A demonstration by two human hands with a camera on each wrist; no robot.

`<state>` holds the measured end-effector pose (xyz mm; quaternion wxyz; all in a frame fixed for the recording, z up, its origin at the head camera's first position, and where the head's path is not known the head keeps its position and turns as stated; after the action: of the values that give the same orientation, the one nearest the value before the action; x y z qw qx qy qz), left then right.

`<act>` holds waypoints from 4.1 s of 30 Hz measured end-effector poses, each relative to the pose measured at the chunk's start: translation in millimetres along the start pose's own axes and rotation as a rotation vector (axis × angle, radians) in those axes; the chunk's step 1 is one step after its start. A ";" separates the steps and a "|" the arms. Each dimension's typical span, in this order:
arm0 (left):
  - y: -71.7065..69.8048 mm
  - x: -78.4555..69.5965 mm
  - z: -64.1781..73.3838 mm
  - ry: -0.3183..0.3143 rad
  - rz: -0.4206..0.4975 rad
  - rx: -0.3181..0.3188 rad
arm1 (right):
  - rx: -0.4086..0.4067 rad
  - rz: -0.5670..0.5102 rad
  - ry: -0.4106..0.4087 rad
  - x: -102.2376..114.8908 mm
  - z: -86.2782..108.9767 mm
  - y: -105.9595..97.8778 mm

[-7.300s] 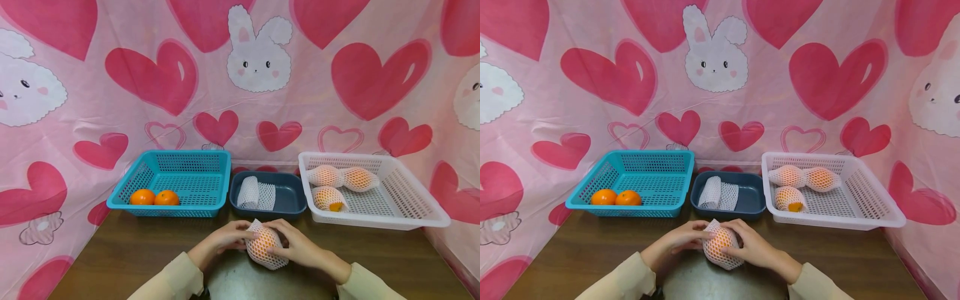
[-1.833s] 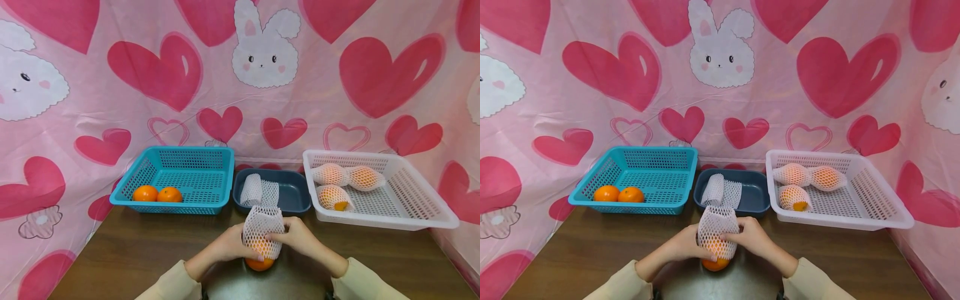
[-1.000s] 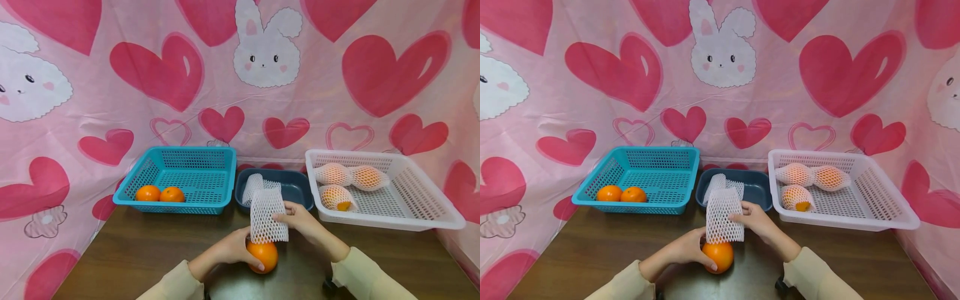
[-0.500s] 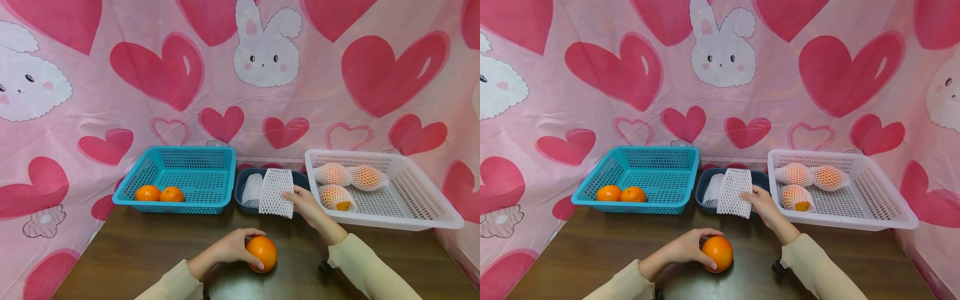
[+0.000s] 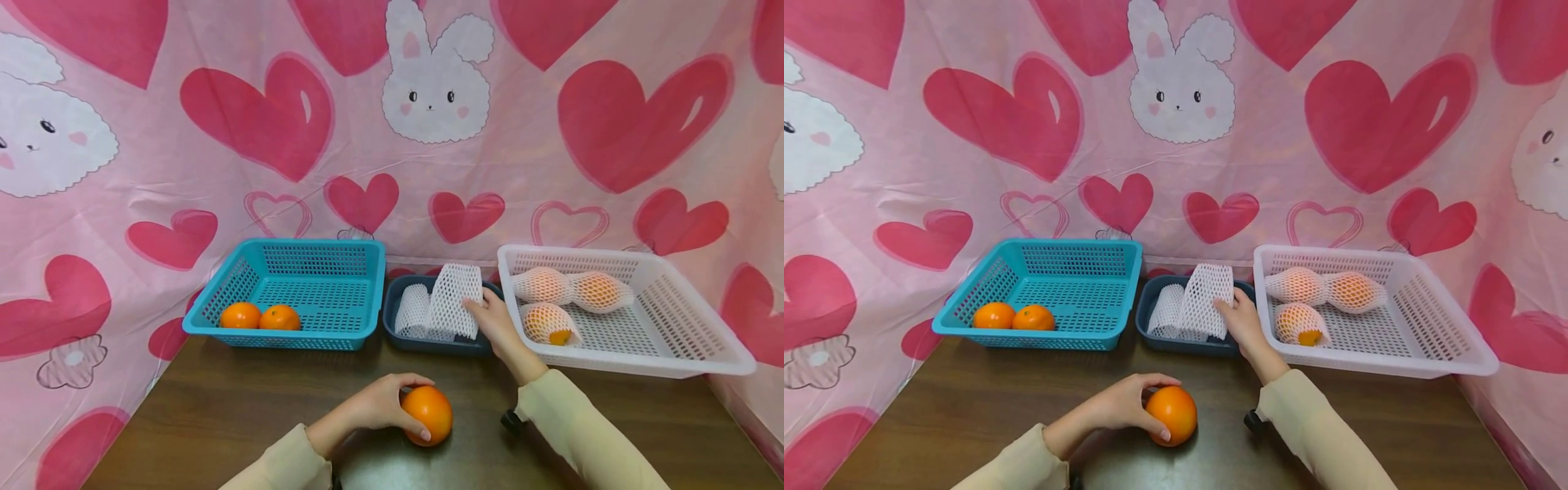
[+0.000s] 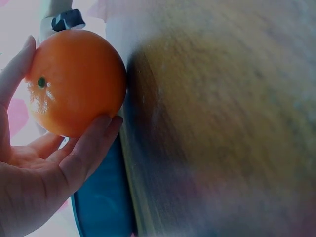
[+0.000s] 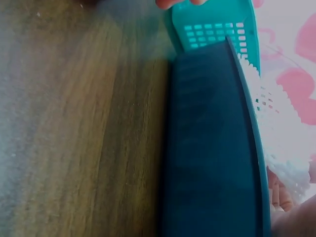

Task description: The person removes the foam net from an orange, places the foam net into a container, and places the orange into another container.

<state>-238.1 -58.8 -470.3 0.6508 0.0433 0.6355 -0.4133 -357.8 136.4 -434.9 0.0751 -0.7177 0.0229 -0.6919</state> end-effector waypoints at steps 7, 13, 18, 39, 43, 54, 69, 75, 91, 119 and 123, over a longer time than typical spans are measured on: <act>0.2 -9.2 5.1 -0.069 0.039 -0.025 | -0.057 0.110 0.017 -4.8 -4.5 -4.2; -1.1 -9.9 6.0 -0.074 0.036 -0.027 | -0.097 0.122 -0.028 -3.3 -5.6 -5.2; -0.5 -7.2 4.7 -0.055 0.051 -0.002 | -0.044 0.148 0.046 -10.1 -8.8 -2.2; 6.2 36.6 -18.5 -0.007 0.017 0.027 | 0.132 0.523 0.053 -22.9 -32.6 15.2; 10.9 56.4 -28.2 0.012 0.038 0.014 | 0.112 0.571 0.022 -19.5 -33.1 13.1; 14.8 87.1 -43.0 -0.014 0.082 0.025 | 0.158 0.646 -0.031 -16.2 -27.9 18.4; 14.8 86.7 -42.5 -0.038 0.107 0.024 | 0.241 0.755 -0.050 -15.7 -24.1 21.6; 3.6 52.4 -24.6 -0.058 0.090 -0.019 | 0.218 0.697 -0.074 -10.6 -21.2 20.1; -47.2 -21.3 16.5 -0.093 0.153 -0.171 | 0.072 0.534 -0.210 25.2 -9.1 12.1; -131.1 -44.1 48.6 -0.082 0.227 -0.409 | 0.318 0.208 -0.197 44.0 21.3 83.9; -141.4 -37.1 52.6 -0.085 0.223 -0.437 | 0.334 0.175 -0.165 37.4 25.3 97.5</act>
<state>-274.8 -164.0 -362.1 0.7125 -0.0457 0.6731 -0.1931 -324.1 36.9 -412.3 0.2543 -0.7448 -0.0360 -0.6159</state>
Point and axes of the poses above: each hand's wrist, its own z-axis away from the middle knuckle, its own y-axis out of the palm, x = y × z, the point moved 8 cm from there along -z, towards the middle knuckle, and after that the axes turned 3 degrees about -y, right-handed, at the moved point
